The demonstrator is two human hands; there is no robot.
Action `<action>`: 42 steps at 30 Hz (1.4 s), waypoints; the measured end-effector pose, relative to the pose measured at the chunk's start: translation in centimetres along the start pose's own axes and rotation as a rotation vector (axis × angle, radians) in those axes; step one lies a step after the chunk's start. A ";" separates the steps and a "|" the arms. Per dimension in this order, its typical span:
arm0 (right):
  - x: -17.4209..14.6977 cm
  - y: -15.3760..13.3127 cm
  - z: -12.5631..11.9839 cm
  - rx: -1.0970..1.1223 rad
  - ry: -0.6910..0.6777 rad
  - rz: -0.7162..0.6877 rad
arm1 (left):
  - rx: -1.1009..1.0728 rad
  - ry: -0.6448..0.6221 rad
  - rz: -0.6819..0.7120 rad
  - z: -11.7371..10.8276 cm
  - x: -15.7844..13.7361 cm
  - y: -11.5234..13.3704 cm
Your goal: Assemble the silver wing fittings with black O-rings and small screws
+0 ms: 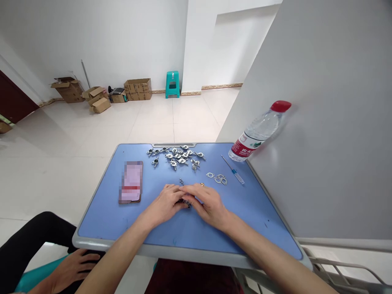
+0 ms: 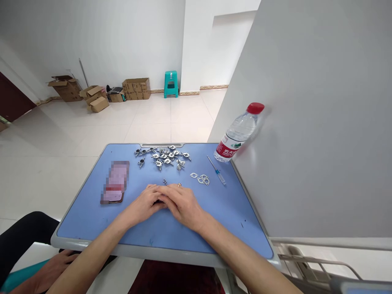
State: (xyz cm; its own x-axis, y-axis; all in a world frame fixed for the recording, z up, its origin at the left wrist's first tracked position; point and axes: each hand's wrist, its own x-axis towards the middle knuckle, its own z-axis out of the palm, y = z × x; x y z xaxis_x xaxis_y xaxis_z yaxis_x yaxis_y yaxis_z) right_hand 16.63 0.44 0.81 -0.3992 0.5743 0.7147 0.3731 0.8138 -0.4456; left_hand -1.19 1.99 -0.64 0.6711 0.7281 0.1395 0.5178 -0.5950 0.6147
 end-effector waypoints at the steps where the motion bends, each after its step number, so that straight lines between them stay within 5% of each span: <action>1: 0.2 0.0 -0.2 0.023 -0.026 -0.008 | -0.007 0.002 0.001 0.0 0.0 0.0; 5: 0.8 -0.4 -1.1 0.122 -0.111 -0.007 | -0.007 -0.004 0.008 0.1 0.1 -0.1; 18: 0.0 -0.1 0.2 0.024 0.074 0.037 | 0.031 -0.002 0.006 0.2 0.0 0.1; 25: 0.2 0.1 -0.8 0.147 -0.050 -0.043 | 0.009 0.005 0.024 0.3 0.1 -0.1; 36: 0.2 0.4 -0.3 0.068 0.094 0.024 | 0.057 0.004 0.012 0.2 0.0 0.1; 42: 0.3 -0.2 -1.2 0.225 -0.046 0.034 | 0.039 -0.010 -0.021 0.0 0.1 0.2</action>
State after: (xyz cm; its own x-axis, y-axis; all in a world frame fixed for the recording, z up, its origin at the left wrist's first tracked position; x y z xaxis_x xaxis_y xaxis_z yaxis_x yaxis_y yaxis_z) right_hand 17.44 0.34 1.79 -0.4290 0.6008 0.6745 0.1927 0.7904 -0.5815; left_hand -1.02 1.91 -0.54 0.6646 0.7376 0.1189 0.5525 -0.5924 0.5863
